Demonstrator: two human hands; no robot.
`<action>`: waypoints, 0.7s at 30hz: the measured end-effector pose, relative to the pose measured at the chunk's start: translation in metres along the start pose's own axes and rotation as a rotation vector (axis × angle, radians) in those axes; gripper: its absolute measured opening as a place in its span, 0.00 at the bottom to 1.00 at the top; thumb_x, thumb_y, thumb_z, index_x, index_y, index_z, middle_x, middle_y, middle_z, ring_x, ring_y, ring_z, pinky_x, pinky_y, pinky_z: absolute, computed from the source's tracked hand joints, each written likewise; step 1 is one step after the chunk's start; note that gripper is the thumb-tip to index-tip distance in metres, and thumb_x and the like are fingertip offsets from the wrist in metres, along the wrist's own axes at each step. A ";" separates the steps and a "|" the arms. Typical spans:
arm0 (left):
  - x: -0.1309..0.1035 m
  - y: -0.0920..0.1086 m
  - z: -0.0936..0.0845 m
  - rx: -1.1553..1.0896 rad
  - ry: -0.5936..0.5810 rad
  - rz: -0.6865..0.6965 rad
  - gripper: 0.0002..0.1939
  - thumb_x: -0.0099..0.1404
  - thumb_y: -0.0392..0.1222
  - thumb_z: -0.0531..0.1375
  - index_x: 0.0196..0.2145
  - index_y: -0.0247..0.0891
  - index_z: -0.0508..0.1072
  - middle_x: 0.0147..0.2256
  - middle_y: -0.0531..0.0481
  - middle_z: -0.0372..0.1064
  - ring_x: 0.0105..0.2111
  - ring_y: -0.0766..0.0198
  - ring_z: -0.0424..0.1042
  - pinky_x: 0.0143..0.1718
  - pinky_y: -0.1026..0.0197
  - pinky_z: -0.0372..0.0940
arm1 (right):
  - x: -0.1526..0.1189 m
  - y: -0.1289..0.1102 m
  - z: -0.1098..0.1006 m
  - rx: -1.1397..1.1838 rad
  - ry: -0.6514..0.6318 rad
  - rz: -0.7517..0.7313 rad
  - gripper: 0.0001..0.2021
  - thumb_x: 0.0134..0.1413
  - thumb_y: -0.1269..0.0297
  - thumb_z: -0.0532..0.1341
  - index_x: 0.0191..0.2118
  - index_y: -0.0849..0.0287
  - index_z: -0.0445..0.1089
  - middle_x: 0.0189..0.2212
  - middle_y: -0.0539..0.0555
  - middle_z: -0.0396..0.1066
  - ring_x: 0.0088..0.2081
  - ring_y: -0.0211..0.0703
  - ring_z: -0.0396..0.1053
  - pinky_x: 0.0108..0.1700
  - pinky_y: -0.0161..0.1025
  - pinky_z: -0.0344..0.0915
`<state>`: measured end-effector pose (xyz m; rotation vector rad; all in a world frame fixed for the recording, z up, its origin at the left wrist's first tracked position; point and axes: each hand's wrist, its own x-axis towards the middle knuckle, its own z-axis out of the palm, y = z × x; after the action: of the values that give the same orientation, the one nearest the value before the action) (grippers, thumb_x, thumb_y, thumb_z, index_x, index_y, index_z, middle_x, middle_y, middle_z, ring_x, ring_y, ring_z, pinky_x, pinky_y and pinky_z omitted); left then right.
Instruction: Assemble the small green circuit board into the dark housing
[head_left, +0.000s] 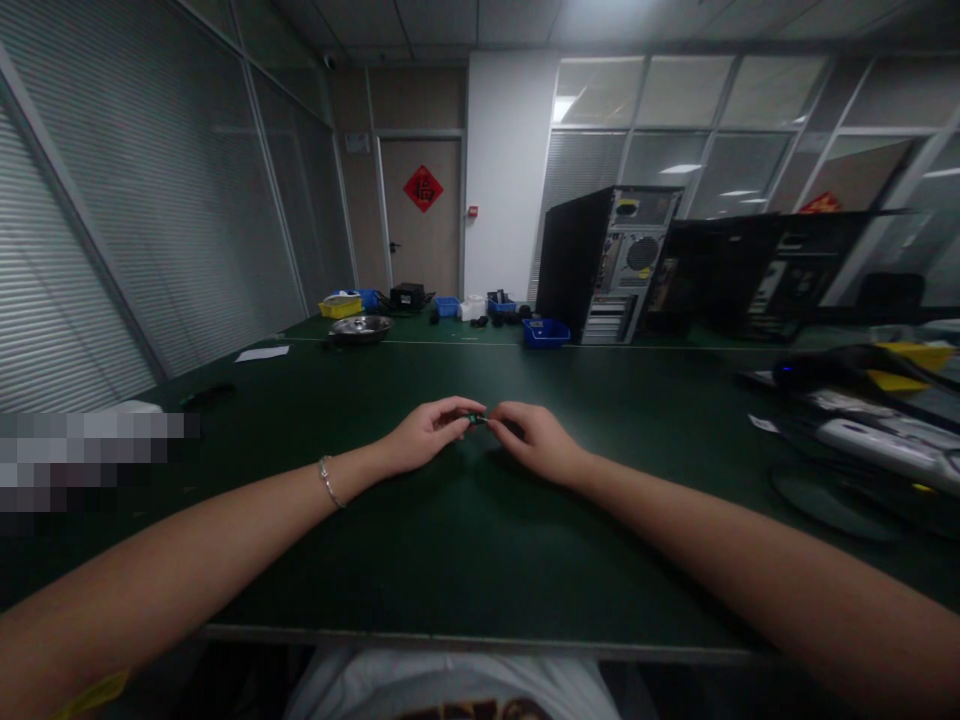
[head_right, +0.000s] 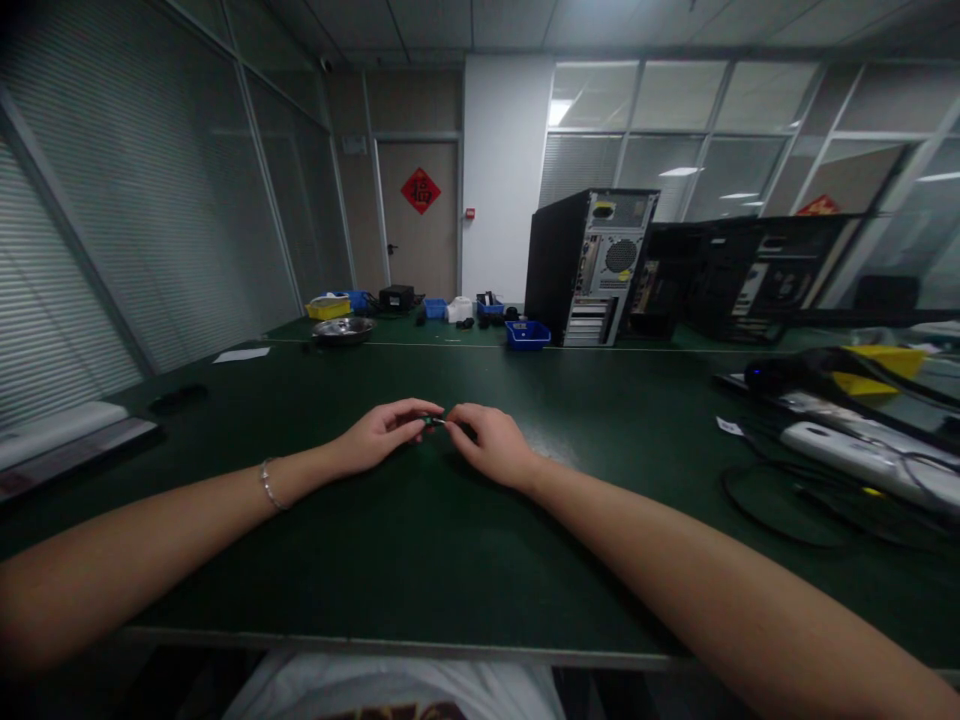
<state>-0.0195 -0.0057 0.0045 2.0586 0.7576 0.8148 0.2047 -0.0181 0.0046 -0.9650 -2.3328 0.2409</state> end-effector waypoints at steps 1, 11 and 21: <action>0.000 0.000 0.000 0.014 0.006 0.004 0.18 0.68 0.43 0.52 0.54 0.38 0.67 0.43 0.46 0.69 0.37 0.62 0.68 0.40 0.60 0.64 | 0.000 0.000 0.000 -0.005 -0.005 0.003 0.08 0.62 0.65 0.53 0.38 0.59 0.70 0.33 0.54 0.71 0.34 0.40 0.67 0.36 0.35 0.60; -0.002 -0.003 -0.001 0.365 0.024 0.113 0.16 0.66 0.43 0.57 0.50 0.41 0.71 0.41 0.47 0.70 0.36 0.61 0.68 0.36 0.62 0.62 | -0.001 0.000 0.000 -0.037 -0.059 -0.015 0.09 0.62 0.65 0.53 0.39 0.59 0.70 0.33 0.53 0.71 0.34 0.40 0.67 0.35 0.35 0.60; -0.002 0.003 0.001 0.455 0.070 0.189 0.14 0.66 0.42 0.56 0.48 0.42 0.74 0.41 0.47 0.69 0.40 0.60 0.69 0.42 0.60 0.62 | -0.001 0.000 0.001 -0.053 -0.063 -0.016 0.09 0.62 0.65 0.54 0.39 0.59 0.71 0.35 0.54 0.71 0.34 0.40 0.67 0.36 0.35 0.60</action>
<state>-0.0194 -0.0096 0.0062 2.5486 0.8558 0.8826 0.2049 -0.0188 0.0028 -0.9773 -2.4140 0.2070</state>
